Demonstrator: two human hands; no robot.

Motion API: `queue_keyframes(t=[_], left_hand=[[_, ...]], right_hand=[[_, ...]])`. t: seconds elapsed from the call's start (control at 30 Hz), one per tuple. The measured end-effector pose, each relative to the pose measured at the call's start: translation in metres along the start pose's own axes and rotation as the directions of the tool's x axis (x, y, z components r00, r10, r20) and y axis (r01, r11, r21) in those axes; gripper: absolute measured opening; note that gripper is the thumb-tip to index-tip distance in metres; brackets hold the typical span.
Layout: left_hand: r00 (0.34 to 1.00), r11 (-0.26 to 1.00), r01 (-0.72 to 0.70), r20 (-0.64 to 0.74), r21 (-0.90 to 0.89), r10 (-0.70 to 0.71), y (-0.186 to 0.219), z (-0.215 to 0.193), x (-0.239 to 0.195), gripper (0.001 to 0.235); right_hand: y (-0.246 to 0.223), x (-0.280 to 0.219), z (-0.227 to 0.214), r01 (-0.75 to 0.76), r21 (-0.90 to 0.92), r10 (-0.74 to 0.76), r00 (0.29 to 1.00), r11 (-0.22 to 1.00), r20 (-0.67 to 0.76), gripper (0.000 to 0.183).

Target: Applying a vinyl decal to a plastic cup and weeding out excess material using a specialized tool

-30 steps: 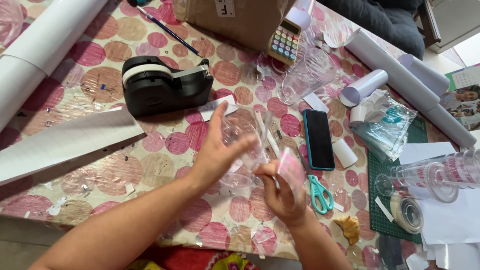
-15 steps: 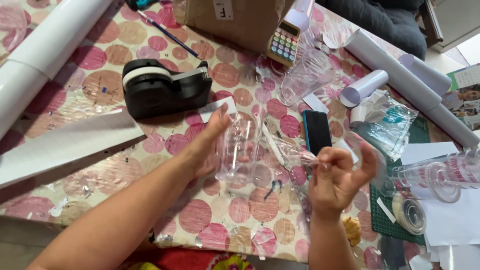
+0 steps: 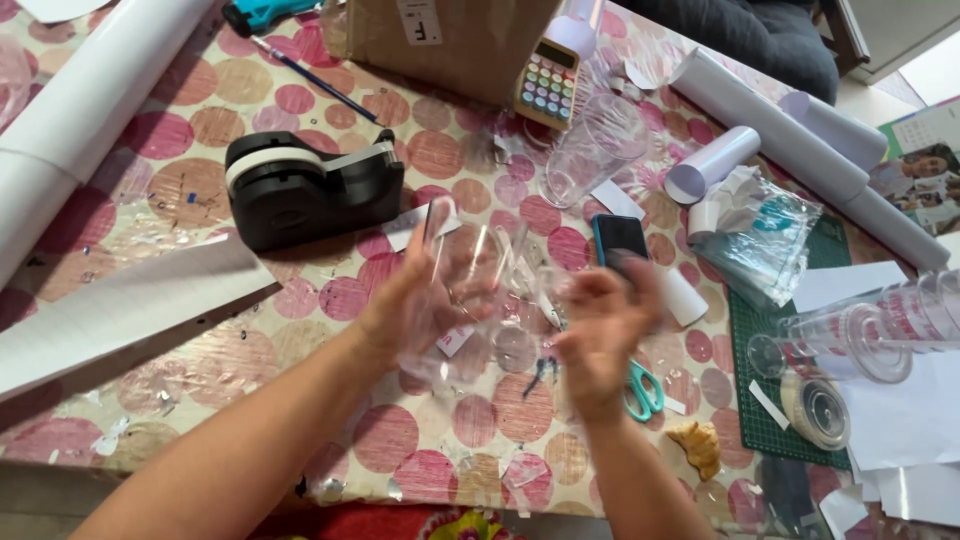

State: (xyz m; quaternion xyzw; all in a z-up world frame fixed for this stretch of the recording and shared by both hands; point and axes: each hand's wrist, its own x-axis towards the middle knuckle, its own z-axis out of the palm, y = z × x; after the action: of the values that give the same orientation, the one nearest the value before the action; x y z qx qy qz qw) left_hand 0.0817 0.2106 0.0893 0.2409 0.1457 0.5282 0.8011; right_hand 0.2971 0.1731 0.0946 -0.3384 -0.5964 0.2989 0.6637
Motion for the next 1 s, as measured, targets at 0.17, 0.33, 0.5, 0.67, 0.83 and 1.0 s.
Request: queue_keyframes(t=[0.17, 0.33, 0.5, 0.67, 0.83, 1.0], left_hand=[[0.999, 1.000, -0.020, 0.034, -0.013, 0.020, -0.015, 0.003, -0.004, 0.104], [0.998, 0.986, -0.044, 0.046, 0.161, 0.037, -0.006, 0.014, -0.009, 0.107], [0.992, 0.968, 0.014, -0.127, 0.249, 0.018, -0.004, 0.029, -0.012, 0.118], [0.970, 0.972, 0.116, 0.234, -0.204, -0.066, -0.010, -0.021, -0.002, 0.071], [0.956, 0.962, 0.143, 0.282, -0.232, -0.075, -0.022, -0.044, 0.001, 0.072], [0.917, 0.914, 0.184, 0.397, -0.361, -0.028, 0.018, 0.006, -0.007, 0.072]], right_hand=[[-0.003, -0.013, 0.016, -0.111, 0.091, 0.105, 0.992, 0.990, 0.067, 0.115], [-0.011, -0.006, 0.019, -0.140, 0.005, 0.140, 0.987, 0.990, -0.074, 0.101], [-0.007, -0.003, 0.006, -0.072, 0.016, 0.073, 0.993, 0.997, -0.098, 0.098], [-0.018, 0.008, 0.006, -0.024, 0.189, 0.071, 0.967, 0.982, -0.245, 0.080], [-0.019, 0.011, 0.002, -0.013, 0.308, 0.100, 0.958, 0.951, -0.269, 0.076], [-0.052, 0.029, -0.019, -0.066, 0.373, 0.197, 0.924, 0.925, -0.327, 0.060]])
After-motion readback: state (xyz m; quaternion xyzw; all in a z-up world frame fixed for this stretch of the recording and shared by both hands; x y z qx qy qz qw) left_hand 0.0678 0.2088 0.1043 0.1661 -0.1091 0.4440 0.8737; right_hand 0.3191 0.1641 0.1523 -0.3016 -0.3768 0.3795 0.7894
